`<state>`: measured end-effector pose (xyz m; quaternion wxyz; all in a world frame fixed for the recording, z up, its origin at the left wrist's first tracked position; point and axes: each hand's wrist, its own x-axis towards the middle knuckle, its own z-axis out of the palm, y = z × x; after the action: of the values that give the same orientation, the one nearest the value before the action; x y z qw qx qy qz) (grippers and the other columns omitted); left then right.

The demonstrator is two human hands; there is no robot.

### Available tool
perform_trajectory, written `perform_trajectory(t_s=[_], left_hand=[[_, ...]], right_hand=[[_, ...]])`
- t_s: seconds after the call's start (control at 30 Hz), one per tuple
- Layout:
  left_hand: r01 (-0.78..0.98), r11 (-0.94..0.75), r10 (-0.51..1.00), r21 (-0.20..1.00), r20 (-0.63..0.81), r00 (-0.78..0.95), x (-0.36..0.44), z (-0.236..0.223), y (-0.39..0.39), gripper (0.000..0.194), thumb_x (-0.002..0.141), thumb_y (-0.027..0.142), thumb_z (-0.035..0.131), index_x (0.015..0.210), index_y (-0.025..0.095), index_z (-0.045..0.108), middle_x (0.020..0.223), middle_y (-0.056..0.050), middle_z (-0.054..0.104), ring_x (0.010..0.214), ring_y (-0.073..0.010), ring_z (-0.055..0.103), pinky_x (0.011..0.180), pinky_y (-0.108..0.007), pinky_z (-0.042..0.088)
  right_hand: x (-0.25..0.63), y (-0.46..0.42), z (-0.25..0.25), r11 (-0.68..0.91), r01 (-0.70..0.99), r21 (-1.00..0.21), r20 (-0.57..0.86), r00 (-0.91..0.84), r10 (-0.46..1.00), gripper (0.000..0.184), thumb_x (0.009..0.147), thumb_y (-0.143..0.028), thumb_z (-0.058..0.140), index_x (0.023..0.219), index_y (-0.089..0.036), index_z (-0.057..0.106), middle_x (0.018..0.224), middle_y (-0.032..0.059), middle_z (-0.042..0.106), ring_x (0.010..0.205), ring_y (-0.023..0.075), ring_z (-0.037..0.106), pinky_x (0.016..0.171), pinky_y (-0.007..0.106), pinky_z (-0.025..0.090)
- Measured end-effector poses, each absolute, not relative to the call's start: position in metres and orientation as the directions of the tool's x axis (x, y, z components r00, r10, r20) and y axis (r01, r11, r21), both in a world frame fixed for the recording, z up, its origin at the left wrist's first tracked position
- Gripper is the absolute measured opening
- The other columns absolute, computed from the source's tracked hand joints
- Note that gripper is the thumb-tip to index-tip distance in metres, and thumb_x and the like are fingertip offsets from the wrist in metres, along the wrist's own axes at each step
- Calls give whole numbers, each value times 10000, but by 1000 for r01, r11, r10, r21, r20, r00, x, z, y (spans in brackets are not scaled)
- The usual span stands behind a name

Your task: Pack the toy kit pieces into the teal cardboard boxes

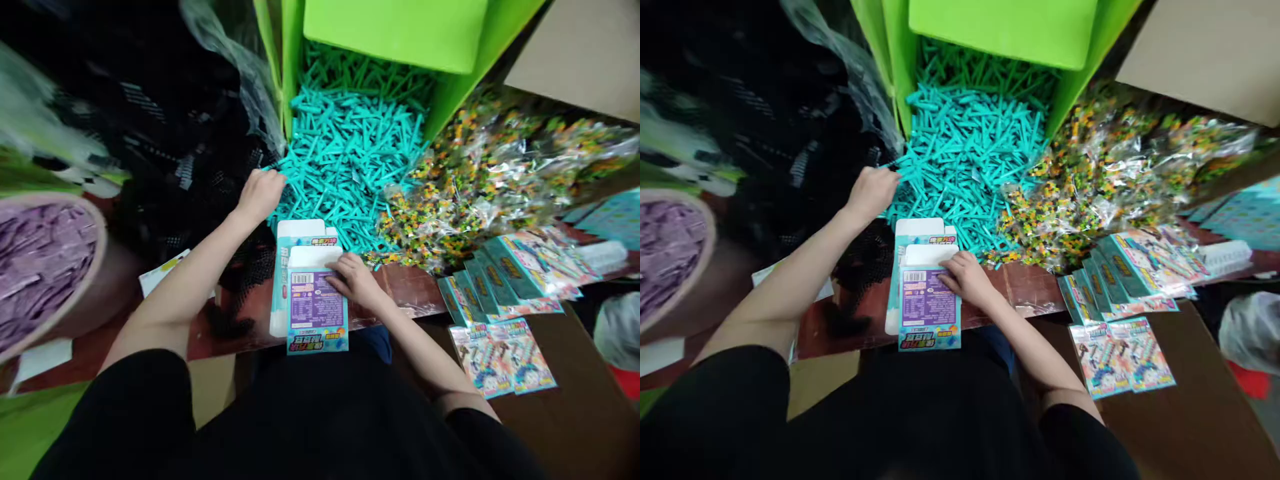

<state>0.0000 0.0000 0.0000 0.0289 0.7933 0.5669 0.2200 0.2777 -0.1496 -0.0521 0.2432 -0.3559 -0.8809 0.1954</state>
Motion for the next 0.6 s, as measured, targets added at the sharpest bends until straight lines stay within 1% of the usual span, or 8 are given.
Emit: perform_trajectory(t_s=[0.07, 0.13, 0.23, 0.33, 0.4, 0.47, 0.53, 0.6], left_hand=[[799, -454, 882, 394, 329, 338, 2, 5, -19, 253, 950, 258, 466, 1014, 145, 683, 1048, -117, 726, 984, -255, 666, 928, -397, 475], [690, -538, 841, 485, 250, 480, 7, 8, -37, 240, 944, 305, 490, 983, 172, 687, 999, -73, 732, 928, -219, 669, 874, -338, 486], [498, -584, 618, 641, -46, 785, 22, 1, -62, 249, 935, 345, 498, 916, 190, 693, 896, -32, 729, 835, -182, 659, 784, -275, 481], [394, -518, 378, 759, -210, 902, 38, -14, -80, 333, 970, 373, 422, 835, 182, 660, 822, -28, 688, 768, -162, 628, 723, -252, 469], [357, -497, 365, 791, -183, 913, 42, -24, -88, 393, 992, 388, 368, 792, 172, 628, 899, -52, 675, 810, -165, 620, 761, -265, 473], [345, -506, 424, 790, -121, 898, 42, -32, -93, 415, 1005, 388, 344, 785, 169, 620, 1017, -74, 664, 887, -172, 619, 831, -287, 470], [386, -555, 499, 737, -77, 863, 40, -38, -99, 400, 1004, 390, 370, 794, 173, 633, 1063, -74, 659, 940, -187, 615, 883, -320, 452], [462, -614, 572, 639, -42, 819, 39, -44, -104, 352, 994, 377, 418, 819, 181, 652, 1050, -68, 665, 975, -209, 613, 913, -361, 427]], right_hand=[[280, -148, -51, 672, 519, -528, 295, -630, 718, 245, 989, -361, 527, 1074, -162, 642, 923, 117, 683, 925, 248, 568, 872, 422, 456], [279, -149, -48, 682, 508, -527, 309, -632, 710, 234, 996, -352, 512, 1069, -173, 645, 898, 105, 675, 909, 241, 564, 866, 418, 458], [273, -154, -44, 717, 487, -499, 344, -648, 680, 234, 992, -351, 515, 1090, -188, 652, 893, 94, 668, 930, 245, 564, 883, 430, 463], [283, -157, -44, 694, 504, -514, 396, -579, 713, 277, 975, -337, 540, 1217, -230, 619, 1059, 104, 673, 1045, 260, 575, 933, 455, 471], [309, -156, -51, 558, 634, -536, 449, -346, 824, 376, 954, -336, 561, 1321, -254, 562, 1221, 123, 628, 1156, 283, 548, 987, 495, 453], [345, -151, -60, 297, 797, -526, 468, -20, 884, 451, 916, -349, 599, 1350, -237, 545, 1324, 154, 565, 1249, 330, 486, 1046, 562, 396], [381, -146, -68, 57, 881, -469, 432, 173, 885, 384, 871, -359, 634, 1220, -197, 627, 1371, 182, 530, 1301, 388, 426, 1064, 625, 340], [405, -144, -71, -5, 905, -425, 380, 184, 906, 212, 862, -361, 628, 982, -192, 677, 1366, 172, 550, 1317, 405, 405, 1065, 630, 325]])
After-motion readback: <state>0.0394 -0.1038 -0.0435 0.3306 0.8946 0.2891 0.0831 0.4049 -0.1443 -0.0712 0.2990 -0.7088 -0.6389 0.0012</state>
